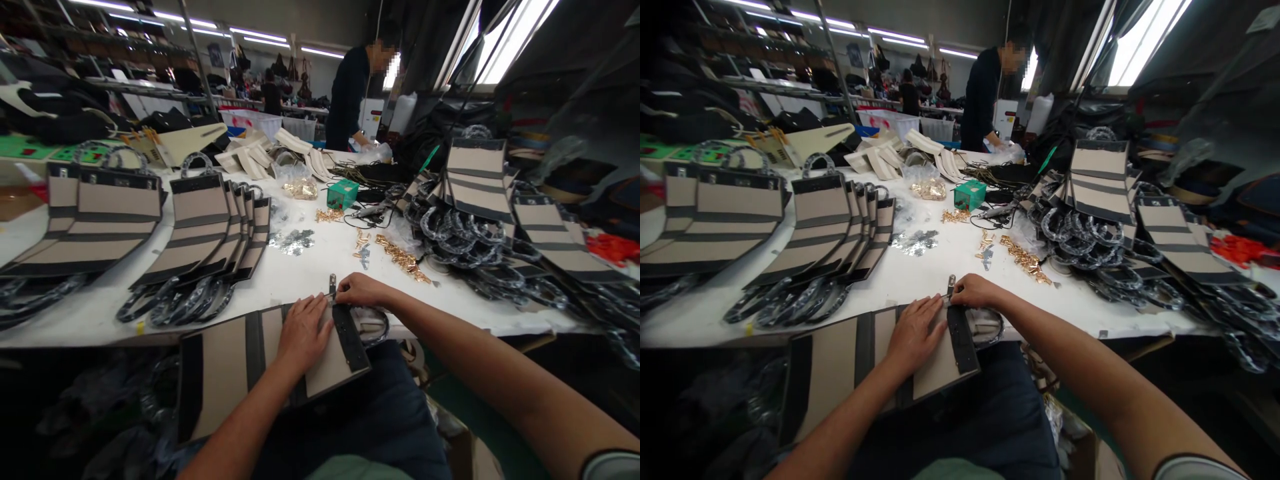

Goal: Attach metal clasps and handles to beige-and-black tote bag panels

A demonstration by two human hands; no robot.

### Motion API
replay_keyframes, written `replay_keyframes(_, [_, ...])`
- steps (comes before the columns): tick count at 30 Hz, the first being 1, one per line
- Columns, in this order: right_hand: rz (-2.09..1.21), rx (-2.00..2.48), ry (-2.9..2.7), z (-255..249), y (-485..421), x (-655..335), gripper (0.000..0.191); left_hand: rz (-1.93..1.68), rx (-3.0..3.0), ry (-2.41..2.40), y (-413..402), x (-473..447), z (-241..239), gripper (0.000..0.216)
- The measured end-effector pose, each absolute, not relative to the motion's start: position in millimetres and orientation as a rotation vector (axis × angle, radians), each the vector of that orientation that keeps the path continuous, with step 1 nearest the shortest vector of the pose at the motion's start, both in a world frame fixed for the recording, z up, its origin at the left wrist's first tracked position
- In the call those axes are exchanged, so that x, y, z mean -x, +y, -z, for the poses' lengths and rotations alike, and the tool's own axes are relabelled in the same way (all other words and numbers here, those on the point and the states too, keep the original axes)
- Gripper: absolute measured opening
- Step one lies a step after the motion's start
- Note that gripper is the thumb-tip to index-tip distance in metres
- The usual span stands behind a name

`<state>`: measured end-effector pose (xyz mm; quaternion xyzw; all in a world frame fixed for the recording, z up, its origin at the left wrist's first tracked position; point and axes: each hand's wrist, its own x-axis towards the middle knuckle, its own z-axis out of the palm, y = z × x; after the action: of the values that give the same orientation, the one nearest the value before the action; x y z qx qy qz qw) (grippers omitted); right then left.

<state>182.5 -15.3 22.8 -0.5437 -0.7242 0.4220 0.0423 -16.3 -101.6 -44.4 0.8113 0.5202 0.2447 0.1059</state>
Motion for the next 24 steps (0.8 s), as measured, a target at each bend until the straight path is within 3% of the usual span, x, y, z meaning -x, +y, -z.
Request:
replay_keyframes(13, [-0.986, 1.734, -2.228, -16, -22, -174, 0.018, -1.065, -2.286, 1.625, -90, 6, 44, 0.022])
replay_keyframes(24, [-0.795, 1.819, -2.312, -21, -28, -170, 0.027, -1.142, -2.452, 1.6, -79, 13, 58, 0.023])
